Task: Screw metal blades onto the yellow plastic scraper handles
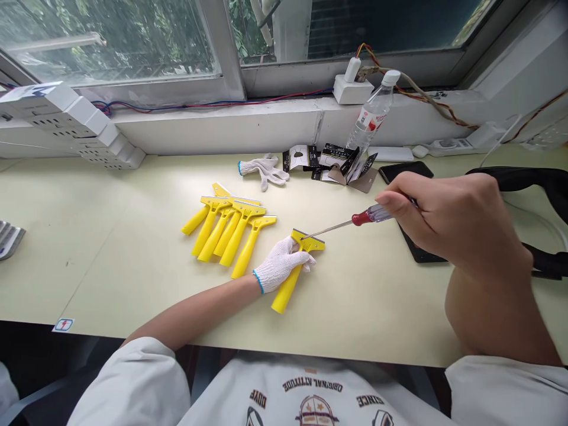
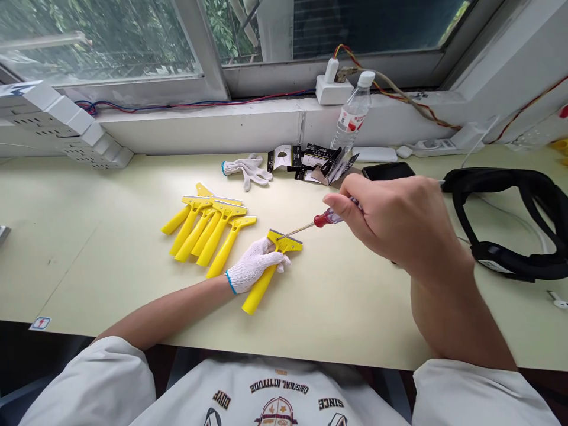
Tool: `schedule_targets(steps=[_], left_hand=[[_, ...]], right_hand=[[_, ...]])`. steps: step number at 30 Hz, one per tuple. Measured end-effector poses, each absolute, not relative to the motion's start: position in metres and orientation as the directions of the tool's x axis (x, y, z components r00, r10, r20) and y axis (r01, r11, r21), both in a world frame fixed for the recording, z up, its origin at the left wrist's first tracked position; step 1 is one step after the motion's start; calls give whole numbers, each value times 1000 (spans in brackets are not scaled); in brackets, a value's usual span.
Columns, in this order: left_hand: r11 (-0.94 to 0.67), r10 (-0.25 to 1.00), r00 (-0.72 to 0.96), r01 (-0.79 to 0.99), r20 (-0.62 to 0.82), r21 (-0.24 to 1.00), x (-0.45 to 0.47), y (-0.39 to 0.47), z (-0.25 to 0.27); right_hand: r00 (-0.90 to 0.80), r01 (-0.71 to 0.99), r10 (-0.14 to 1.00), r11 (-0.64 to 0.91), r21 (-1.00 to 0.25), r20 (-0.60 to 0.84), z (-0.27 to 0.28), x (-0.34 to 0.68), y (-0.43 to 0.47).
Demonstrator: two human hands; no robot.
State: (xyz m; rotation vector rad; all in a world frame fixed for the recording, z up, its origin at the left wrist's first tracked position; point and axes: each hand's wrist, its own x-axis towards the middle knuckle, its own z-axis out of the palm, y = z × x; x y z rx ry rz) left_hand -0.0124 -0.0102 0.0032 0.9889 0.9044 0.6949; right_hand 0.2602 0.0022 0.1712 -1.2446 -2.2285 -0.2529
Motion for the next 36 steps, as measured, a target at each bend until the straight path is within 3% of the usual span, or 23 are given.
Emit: schedule_targets(steps=[4, 9, 12, 14, 16, 21, 25, 29, 33, 36], left_hand=[[404, 830, 460, -110, -314, 908, -12, -10, 4], [390, 829, 470, -100, -302, 915, -14, -10, 2], [392, 827, 474, -105, -301, 914, -14, -10, 1], [399, 829, 472, -123, -300, 909, -13, -10, 0], [401, 833, 467, -137, -298, 906, -13, -10, 0], [398, 828, 473, -115, -302, 910, -14, -10, 0], [384, 827, 481, -104, -292, 917, -14, -11, 0], [384, 831, 471, -99, -296, 918, -13, -11, 2], [404, 833, 457, -117, -312, 907, -13, -11, 4], [409, 834, 453, -121, -317, 904, -13, -11, 4]], right_hand=[[-600, 588, 638, 761, -275, 483, 182, 261, 2], [-663, 446, 608, 789, -423, 436, 187, 261, 0], [-580, 605, 663, 739, -295, 473, 176, 258, 0], [-460, 777, 718, 610, -155, 523, 170, 255, -1], [-407, 842, 754, 528, -107, 516, 169, 254, -2], [-593, 622, 685, 723, -300, 423, 182, 259, -3], [-670, 481, 600, 800, -359, 437, 186, 261, 0], [-629, 545, 571, 808, -225, 527, 174, 257, 2], [-454, 816, 654, 578, -12, 605, 165, 252, -1], [-549, 726, 634, 684, -65, 545, 170, 253, -3]])
